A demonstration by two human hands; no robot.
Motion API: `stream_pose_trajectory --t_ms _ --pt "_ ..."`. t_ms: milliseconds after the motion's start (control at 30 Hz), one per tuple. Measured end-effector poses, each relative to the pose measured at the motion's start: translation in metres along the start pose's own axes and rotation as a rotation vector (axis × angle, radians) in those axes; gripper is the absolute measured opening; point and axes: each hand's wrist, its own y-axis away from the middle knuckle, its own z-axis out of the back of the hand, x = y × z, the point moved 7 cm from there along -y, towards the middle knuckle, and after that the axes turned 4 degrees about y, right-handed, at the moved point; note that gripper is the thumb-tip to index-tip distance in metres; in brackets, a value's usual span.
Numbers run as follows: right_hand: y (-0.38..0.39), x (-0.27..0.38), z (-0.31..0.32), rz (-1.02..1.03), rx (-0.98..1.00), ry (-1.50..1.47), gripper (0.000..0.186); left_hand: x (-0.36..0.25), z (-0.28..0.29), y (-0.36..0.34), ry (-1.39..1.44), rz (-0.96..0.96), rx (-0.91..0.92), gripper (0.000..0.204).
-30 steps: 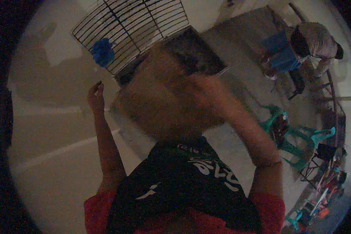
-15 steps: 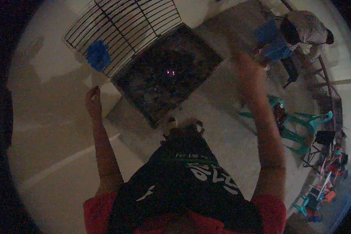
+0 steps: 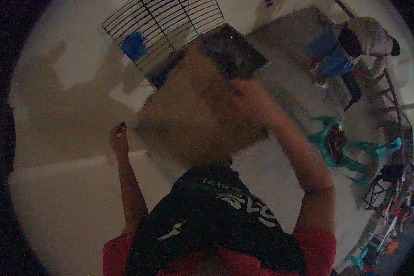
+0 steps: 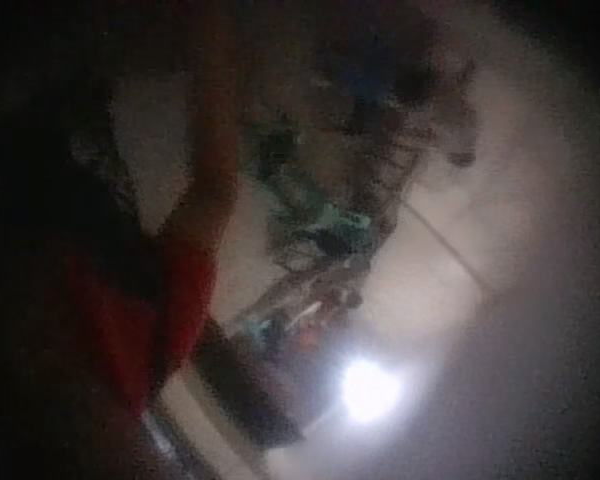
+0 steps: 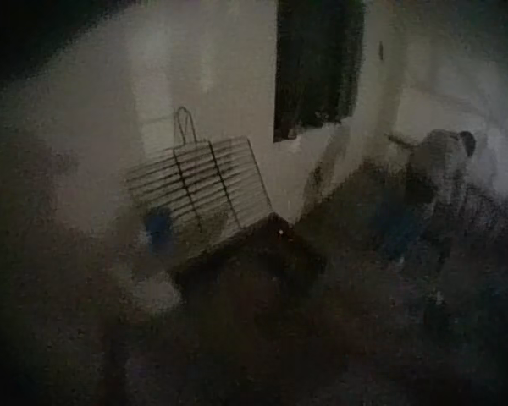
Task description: The person fans a charcoal grill by hand with a piece of cardboard to keep the embers hot while turning a piece of coal over with their other hand.
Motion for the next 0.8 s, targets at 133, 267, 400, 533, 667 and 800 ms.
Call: stream_pose_trajectory --t_ms 133,267,400,533,667,800 --pt "-0.002 -0.085 0.053 -0.294 -0.210 0.416 0.032 -0.009 0.024 0.006 0.007 -0.036 0.005 0.018" --pt "0.026 -0.016 0.000 -0.044 -0.167 -0.219 0.032 0.009 0.019 0.003 0.074 0.011 0.050 0.018" --pt "0.007 -0.042 0.014 -0.210 -0.109 0.238 0.029 -0.009 -0.009 -0.023 0.135 -0.097 0.064 0.018" --pt "0.009 -0.045 0.038 -0.164 -0.352 0.232 0.027 -0.001 -0.037 -0.059 0.205 -0.156 0.173 0.018" --pt "-0.007 0.041 -0.037 0.004 0.023 -0.033 0.030 0.009 -0.053 -0.092 0.198 -0.112 0.263 0.018" --pt "-0.026 0.012 0.032 -0.412 -0.321 0.413 0.024 0.020 -0.063 -0.125 0.190 -0.127 0.325 0.018"
